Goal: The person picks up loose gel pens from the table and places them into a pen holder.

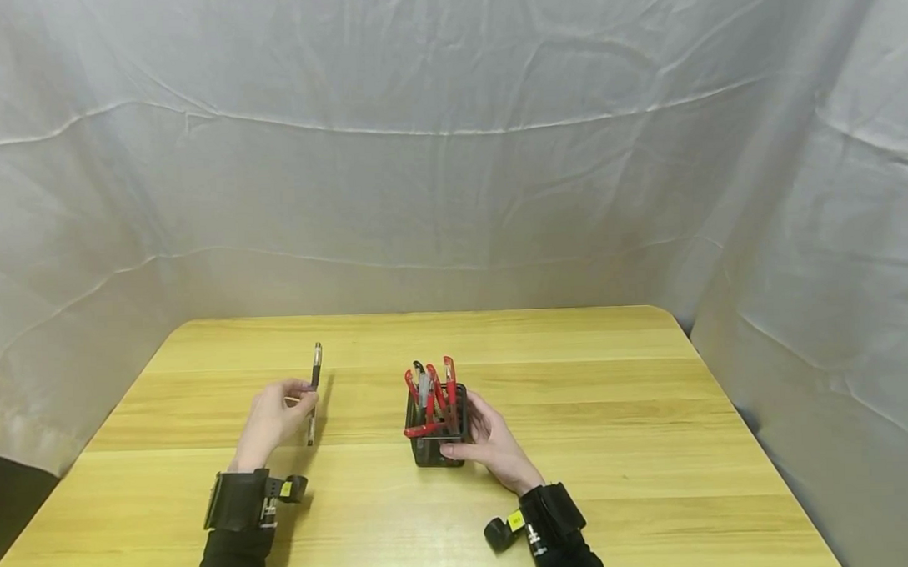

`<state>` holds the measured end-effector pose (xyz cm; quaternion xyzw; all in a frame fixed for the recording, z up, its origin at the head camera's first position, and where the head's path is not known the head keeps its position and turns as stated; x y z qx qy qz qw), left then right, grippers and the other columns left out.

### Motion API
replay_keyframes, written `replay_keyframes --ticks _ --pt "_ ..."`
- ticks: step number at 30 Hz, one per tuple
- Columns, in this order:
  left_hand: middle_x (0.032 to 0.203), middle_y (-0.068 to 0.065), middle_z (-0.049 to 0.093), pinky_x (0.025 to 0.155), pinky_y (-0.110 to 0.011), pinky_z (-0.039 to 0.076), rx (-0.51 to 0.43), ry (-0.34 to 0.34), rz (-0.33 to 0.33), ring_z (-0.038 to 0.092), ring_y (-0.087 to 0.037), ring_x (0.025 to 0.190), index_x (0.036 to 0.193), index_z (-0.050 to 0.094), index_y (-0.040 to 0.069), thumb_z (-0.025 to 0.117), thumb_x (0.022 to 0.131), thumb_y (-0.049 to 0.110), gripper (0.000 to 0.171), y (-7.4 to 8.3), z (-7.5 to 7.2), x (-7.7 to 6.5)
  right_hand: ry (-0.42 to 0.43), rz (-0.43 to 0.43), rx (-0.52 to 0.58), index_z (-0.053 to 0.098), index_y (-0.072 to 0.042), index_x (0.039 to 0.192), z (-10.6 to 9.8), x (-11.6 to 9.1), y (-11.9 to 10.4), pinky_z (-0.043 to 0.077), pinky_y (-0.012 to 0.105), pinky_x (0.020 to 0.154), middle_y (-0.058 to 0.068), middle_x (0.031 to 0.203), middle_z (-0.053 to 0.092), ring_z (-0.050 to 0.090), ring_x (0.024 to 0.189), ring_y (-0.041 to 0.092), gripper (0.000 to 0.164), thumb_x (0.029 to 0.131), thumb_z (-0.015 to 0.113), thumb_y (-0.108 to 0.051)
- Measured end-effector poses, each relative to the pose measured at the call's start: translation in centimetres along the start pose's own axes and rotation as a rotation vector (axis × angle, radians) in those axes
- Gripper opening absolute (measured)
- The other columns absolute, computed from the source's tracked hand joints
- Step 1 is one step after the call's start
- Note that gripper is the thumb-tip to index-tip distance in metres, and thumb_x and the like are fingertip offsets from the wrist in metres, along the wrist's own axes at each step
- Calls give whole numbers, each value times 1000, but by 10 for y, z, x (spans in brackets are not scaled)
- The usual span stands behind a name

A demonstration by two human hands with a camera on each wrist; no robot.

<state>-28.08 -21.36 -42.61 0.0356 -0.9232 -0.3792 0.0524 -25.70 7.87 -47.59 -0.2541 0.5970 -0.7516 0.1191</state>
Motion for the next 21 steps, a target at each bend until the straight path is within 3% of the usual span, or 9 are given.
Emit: replay_keyframes --ticks 21 --pt "86 -4 68 62 -18 52 -166 142 226 65 -11 69 97 65 9 62 80 19 20 57 -25 -11 3 -1 11 22 -6 140 -2 1 2 30 17 105 12 144 29 32 131 14 84 71 69 2"
Point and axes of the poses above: each hand's wrist, its own x-axis towards the middle knuckle, its own z-axis out of the palm, y = z × x, the point moved 9 cm from there along x, towards the middle knuckle
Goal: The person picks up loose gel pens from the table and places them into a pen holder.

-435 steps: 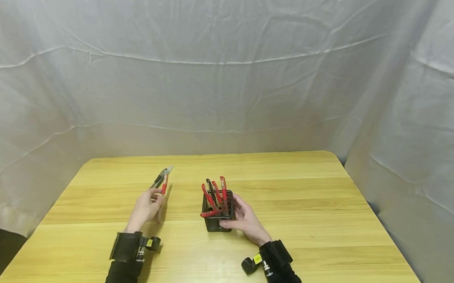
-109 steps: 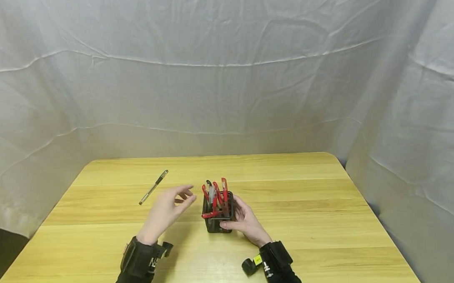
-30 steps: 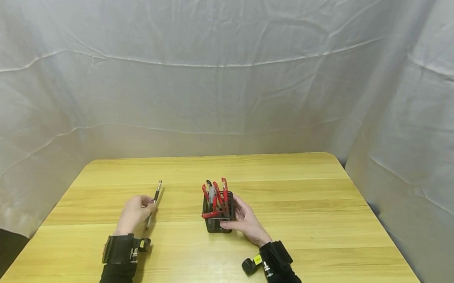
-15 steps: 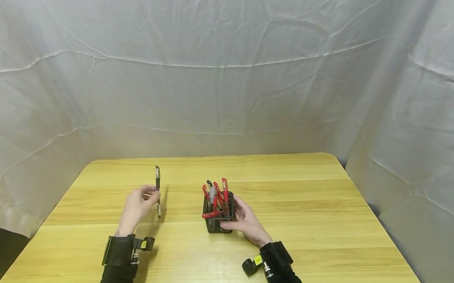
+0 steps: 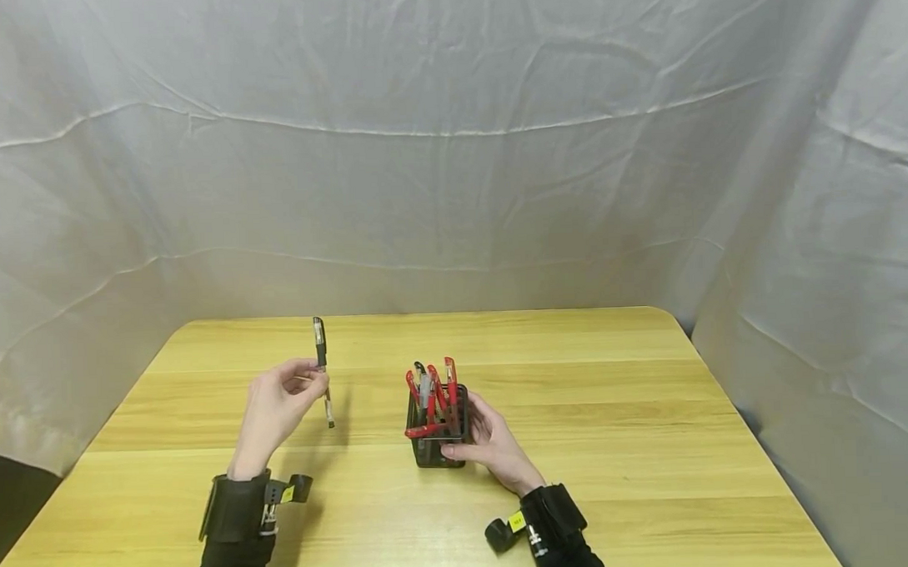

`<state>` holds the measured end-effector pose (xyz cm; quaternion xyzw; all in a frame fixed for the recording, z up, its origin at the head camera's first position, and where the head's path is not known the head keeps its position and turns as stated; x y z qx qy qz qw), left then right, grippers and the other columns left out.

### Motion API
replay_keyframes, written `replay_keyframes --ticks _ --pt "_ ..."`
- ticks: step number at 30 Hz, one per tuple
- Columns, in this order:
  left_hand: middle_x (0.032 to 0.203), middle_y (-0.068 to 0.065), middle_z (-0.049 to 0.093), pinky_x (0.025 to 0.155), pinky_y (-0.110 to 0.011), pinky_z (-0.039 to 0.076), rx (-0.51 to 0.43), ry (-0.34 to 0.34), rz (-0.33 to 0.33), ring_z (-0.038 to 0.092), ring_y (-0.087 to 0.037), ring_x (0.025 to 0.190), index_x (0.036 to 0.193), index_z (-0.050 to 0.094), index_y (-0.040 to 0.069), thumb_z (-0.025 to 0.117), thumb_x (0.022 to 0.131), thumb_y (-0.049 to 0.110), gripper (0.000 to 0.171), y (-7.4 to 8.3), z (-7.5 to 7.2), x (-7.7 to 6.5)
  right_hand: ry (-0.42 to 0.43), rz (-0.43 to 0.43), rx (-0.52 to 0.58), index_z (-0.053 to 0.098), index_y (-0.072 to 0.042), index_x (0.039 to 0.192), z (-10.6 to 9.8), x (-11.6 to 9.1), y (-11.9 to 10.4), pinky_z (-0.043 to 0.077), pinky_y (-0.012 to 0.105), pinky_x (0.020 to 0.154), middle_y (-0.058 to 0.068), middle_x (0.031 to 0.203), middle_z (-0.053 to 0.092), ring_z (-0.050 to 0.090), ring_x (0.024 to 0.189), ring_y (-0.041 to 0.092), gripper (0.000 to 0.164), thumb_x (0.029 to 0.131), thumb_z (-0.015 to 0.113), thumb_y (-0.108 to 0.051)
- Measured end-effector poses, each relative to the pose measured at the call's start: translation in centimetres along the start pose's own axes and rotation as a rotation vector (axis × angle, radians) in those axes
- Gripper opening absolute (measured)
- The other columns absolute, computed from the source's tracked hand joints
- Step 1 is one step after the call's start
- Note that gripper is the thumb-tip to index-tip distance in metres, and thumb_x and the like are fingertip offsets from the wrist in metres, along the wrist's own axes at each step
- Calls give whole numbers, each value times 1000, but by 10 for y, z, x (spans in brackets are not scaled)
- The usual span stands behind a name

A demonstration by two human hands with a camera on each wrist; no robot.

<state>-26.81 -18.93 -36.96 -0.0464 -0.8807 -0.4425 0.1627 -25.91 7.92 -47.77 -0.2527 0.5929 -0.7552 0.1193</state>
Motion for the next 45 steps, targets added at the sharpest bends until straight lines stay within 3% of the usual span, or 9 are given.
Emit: replay_keyframes --ticks 6,11,14,21,31,33,36,42,45 --pt "87 -5 69 62 -15 52 -89 31 75 65 -10 69 98 65 8 63 80 17 20 18 0 -2 1 1 0 22 -6 140 0 0 0 29 17 105 11 144 29 32 131 14 84 71 69 2" --pt "88 -10 68 66 -18 53 -157 52 99 67 -17 73 99 64 3 64 80 10 20 53 -7 -11 3 4 -6 22 -7 140 0 -1 -1 29 17 105 11 144 29 32 131 14 84 71 69 2" --pt "87 -11 68 66 -20 53 -203 73 157 67 -16 73 98 64 3 65 80 11 20 59 -6 -13 4 6 -10 22 -7 140 0 0 -1 29 17 105 11 144 29 32 131 13 84 71 69 2" --pt "94 -3 67 66 -19 52 -365 73 404 66 -7 78 107 61 9 65 80 12 27 3 37 -2 8 13 -12 22 -9 140 -1 0 1 28 16 105 10 145 27 30 132 12 83 72 69 1" --pt "101 0 65 71 -25 54 -410 55 466 66 -12 81 110 59 14 67 79 15 33 -27 90 -2 -1 9 -8 22 -9 140 1 0 -1 29 17 105 10 146 26 29 133 14 82 73 68 2" --pt "102 -1 65 71 -26 54 -435 43 475 66 -13 81 110 59 12 67 78 12 33 -24 96 -5 -1 6 -13 22 -8 140 1 0 -2 29 17 105 11 145 27 30 133 14 83 72 68 1" --pt "101 -3 66 71 -24 53 -443 11 495 66 -11 81 110 58 9 67 77 6 34 -3 94 -12 -1 -1 -21 22 -7 140 2 0 -4 29 18 105 11 145 28 31 132 15 83 72 69 1" --pt "88 -8 67 68 -22 54 -402 -41 516 66 -12 75 97 62 7 66 79 8 19 106 46 -37 3 -1 -28 23 -8 140 1 0 -4 30 18 105 11 145 29 32 132 15 83 72 69 1" --pt "86 -10 67 68 -22 54 -361 -49 488 66 -15 76 94 63 7 66 79 10 15 128 38 -43 6 1 -32 23 -8 140 1 0 -3 30 18 105 11 144 29 33 131 15 82 72 69 0"
Point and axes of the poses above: each hand's wrist, its own x-axis towards the middle knuckle, its own z-axis out of the palm, y = z × x, the point moved 9 cm from there along x, towards the middle knuckle
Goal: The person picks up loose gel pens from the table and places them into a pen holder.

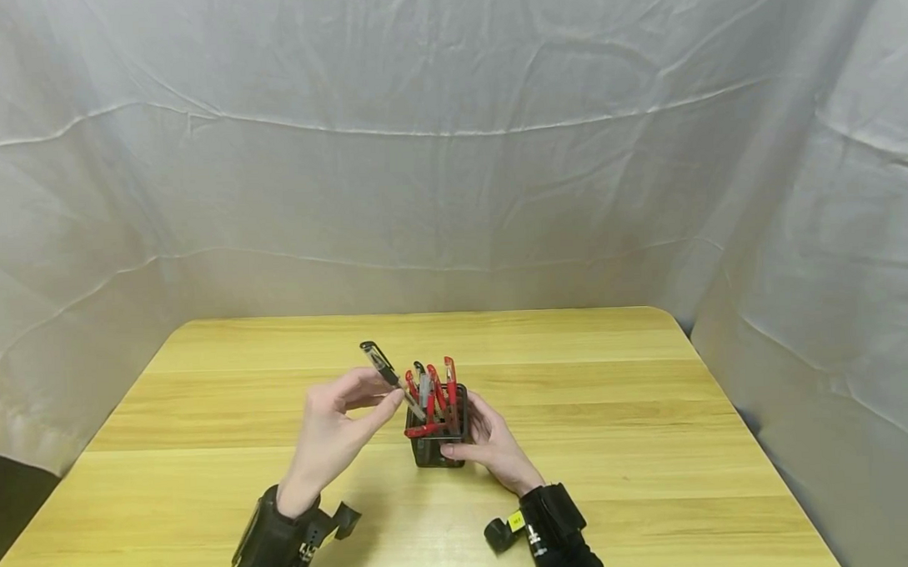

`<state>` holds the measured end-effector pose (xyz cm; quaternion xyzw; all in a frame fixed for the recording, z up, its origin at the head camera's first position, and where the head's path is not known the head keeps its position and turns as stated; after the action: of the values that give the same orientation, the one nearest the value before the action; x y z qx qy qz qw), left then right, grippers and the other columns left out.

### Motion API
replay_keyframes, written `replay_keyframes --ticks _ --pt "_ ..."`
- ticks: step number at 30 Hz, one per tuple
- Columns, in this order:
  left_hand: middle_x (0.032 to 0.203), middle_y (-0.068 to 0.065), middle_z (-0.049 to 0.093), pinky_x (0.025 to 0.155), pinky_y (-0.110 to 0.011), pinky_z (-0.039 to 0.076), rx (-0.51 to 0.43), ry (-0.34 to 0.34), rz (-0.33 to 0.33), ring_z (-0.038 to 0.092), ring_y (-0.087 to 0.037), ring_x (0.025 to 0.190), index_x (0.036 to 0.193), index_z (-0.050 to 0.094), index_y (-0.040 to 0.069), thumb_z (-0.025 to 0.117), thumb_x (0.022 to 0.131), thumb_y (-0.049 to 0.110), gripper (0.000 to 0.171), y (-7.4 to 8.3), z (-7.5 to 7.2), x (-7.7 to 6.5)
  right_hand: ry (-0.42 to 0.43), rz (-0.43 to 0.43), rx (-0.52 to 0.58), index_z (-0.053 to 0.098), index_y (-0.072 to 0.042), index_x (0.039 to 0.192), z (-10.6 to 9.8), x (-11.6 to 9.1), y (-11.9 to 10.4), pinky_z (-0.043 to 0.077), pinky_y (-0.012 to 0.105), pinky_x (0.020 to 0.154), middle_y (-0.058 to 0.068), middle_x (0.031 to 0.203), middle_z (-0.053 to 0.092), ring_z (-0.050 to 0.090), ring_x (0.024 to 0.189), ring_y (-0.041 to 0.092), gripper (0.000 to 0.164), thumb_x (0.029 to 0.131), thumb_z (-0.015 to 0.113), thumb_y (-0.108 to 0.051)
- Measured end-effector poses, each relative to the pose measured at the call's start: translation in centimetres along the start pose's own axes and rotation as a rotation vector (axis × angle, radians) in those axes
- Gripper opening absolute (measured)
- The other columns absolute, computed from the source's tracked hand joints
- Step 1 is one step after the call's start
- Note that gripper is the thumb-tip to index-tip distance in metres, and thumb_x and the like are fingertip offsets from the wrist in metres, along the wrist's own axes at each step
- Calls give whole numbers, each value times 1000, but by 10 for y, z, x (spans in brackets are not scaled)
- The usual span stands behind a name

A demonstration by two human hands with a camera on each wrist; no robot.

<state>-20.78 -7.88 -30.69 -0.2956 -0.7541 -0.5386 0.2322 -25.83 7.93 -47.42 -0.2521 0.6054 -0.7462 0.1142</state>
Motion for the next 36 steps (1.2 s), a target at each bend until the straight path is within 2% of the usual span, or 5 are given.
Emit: replay_keyframes --ticks 13,19,27,32,36 --pt "91 -3 67 69 -21 53 35 -58 -49 64 -10 82 98 63 10 62 83 17 17 -4 20 -1 -7 4 13 23 -8 140 0 -1 -1 31 19 104 11 144 29 34 131 16 81 73 68 0" --pt "89 0 68 75 -26 52 151 -69 -53 63 -9 84 99 64 14 66 80 19 20 -11 27 -4 -4 8 18 23 -8 140 1 -2 -1 32 20 104 12 144 30 35 129 17 81 73 68 1" --pt "81 6 68 67 -27 49 282 -113 -46 61 -5 76 94 66 16 69 76 18 18 -14 35 -7 -18 -12 28 24 -6 139 4 -2 -2 32 21 104 12 142 32 36 129 18 78 75 66 3" --pt "81 9 68 68 -21 44 363 -155 -112 59 -5 78 93 66 18 70 76 21 17 -19 38 -10 -25 -13 36 24 -6 139 6 -1 -2 32 21 104 13 142 33 36 129 18 78 74 66 3" --pt "85 10 67 68 -20 41 427 -236 -204 57 -7 80 93 67 21 68 77 30 19 -29 40 -15 -24 1 39 23 -7 140 6 -1 -1 31 20 104 13 143 31 35 130 18 79 74 67 2"
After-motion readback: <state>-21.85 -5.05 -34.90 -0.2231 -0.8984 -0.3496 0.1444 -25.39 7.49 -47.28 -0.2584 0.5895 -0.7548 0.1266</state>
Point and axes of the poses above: each hand's wrist, its own x-axis towards the middle knuckle, its own z-axis out of the palm, y = z × x, the point moved 9 cm from there along x, towards the middle knuckle
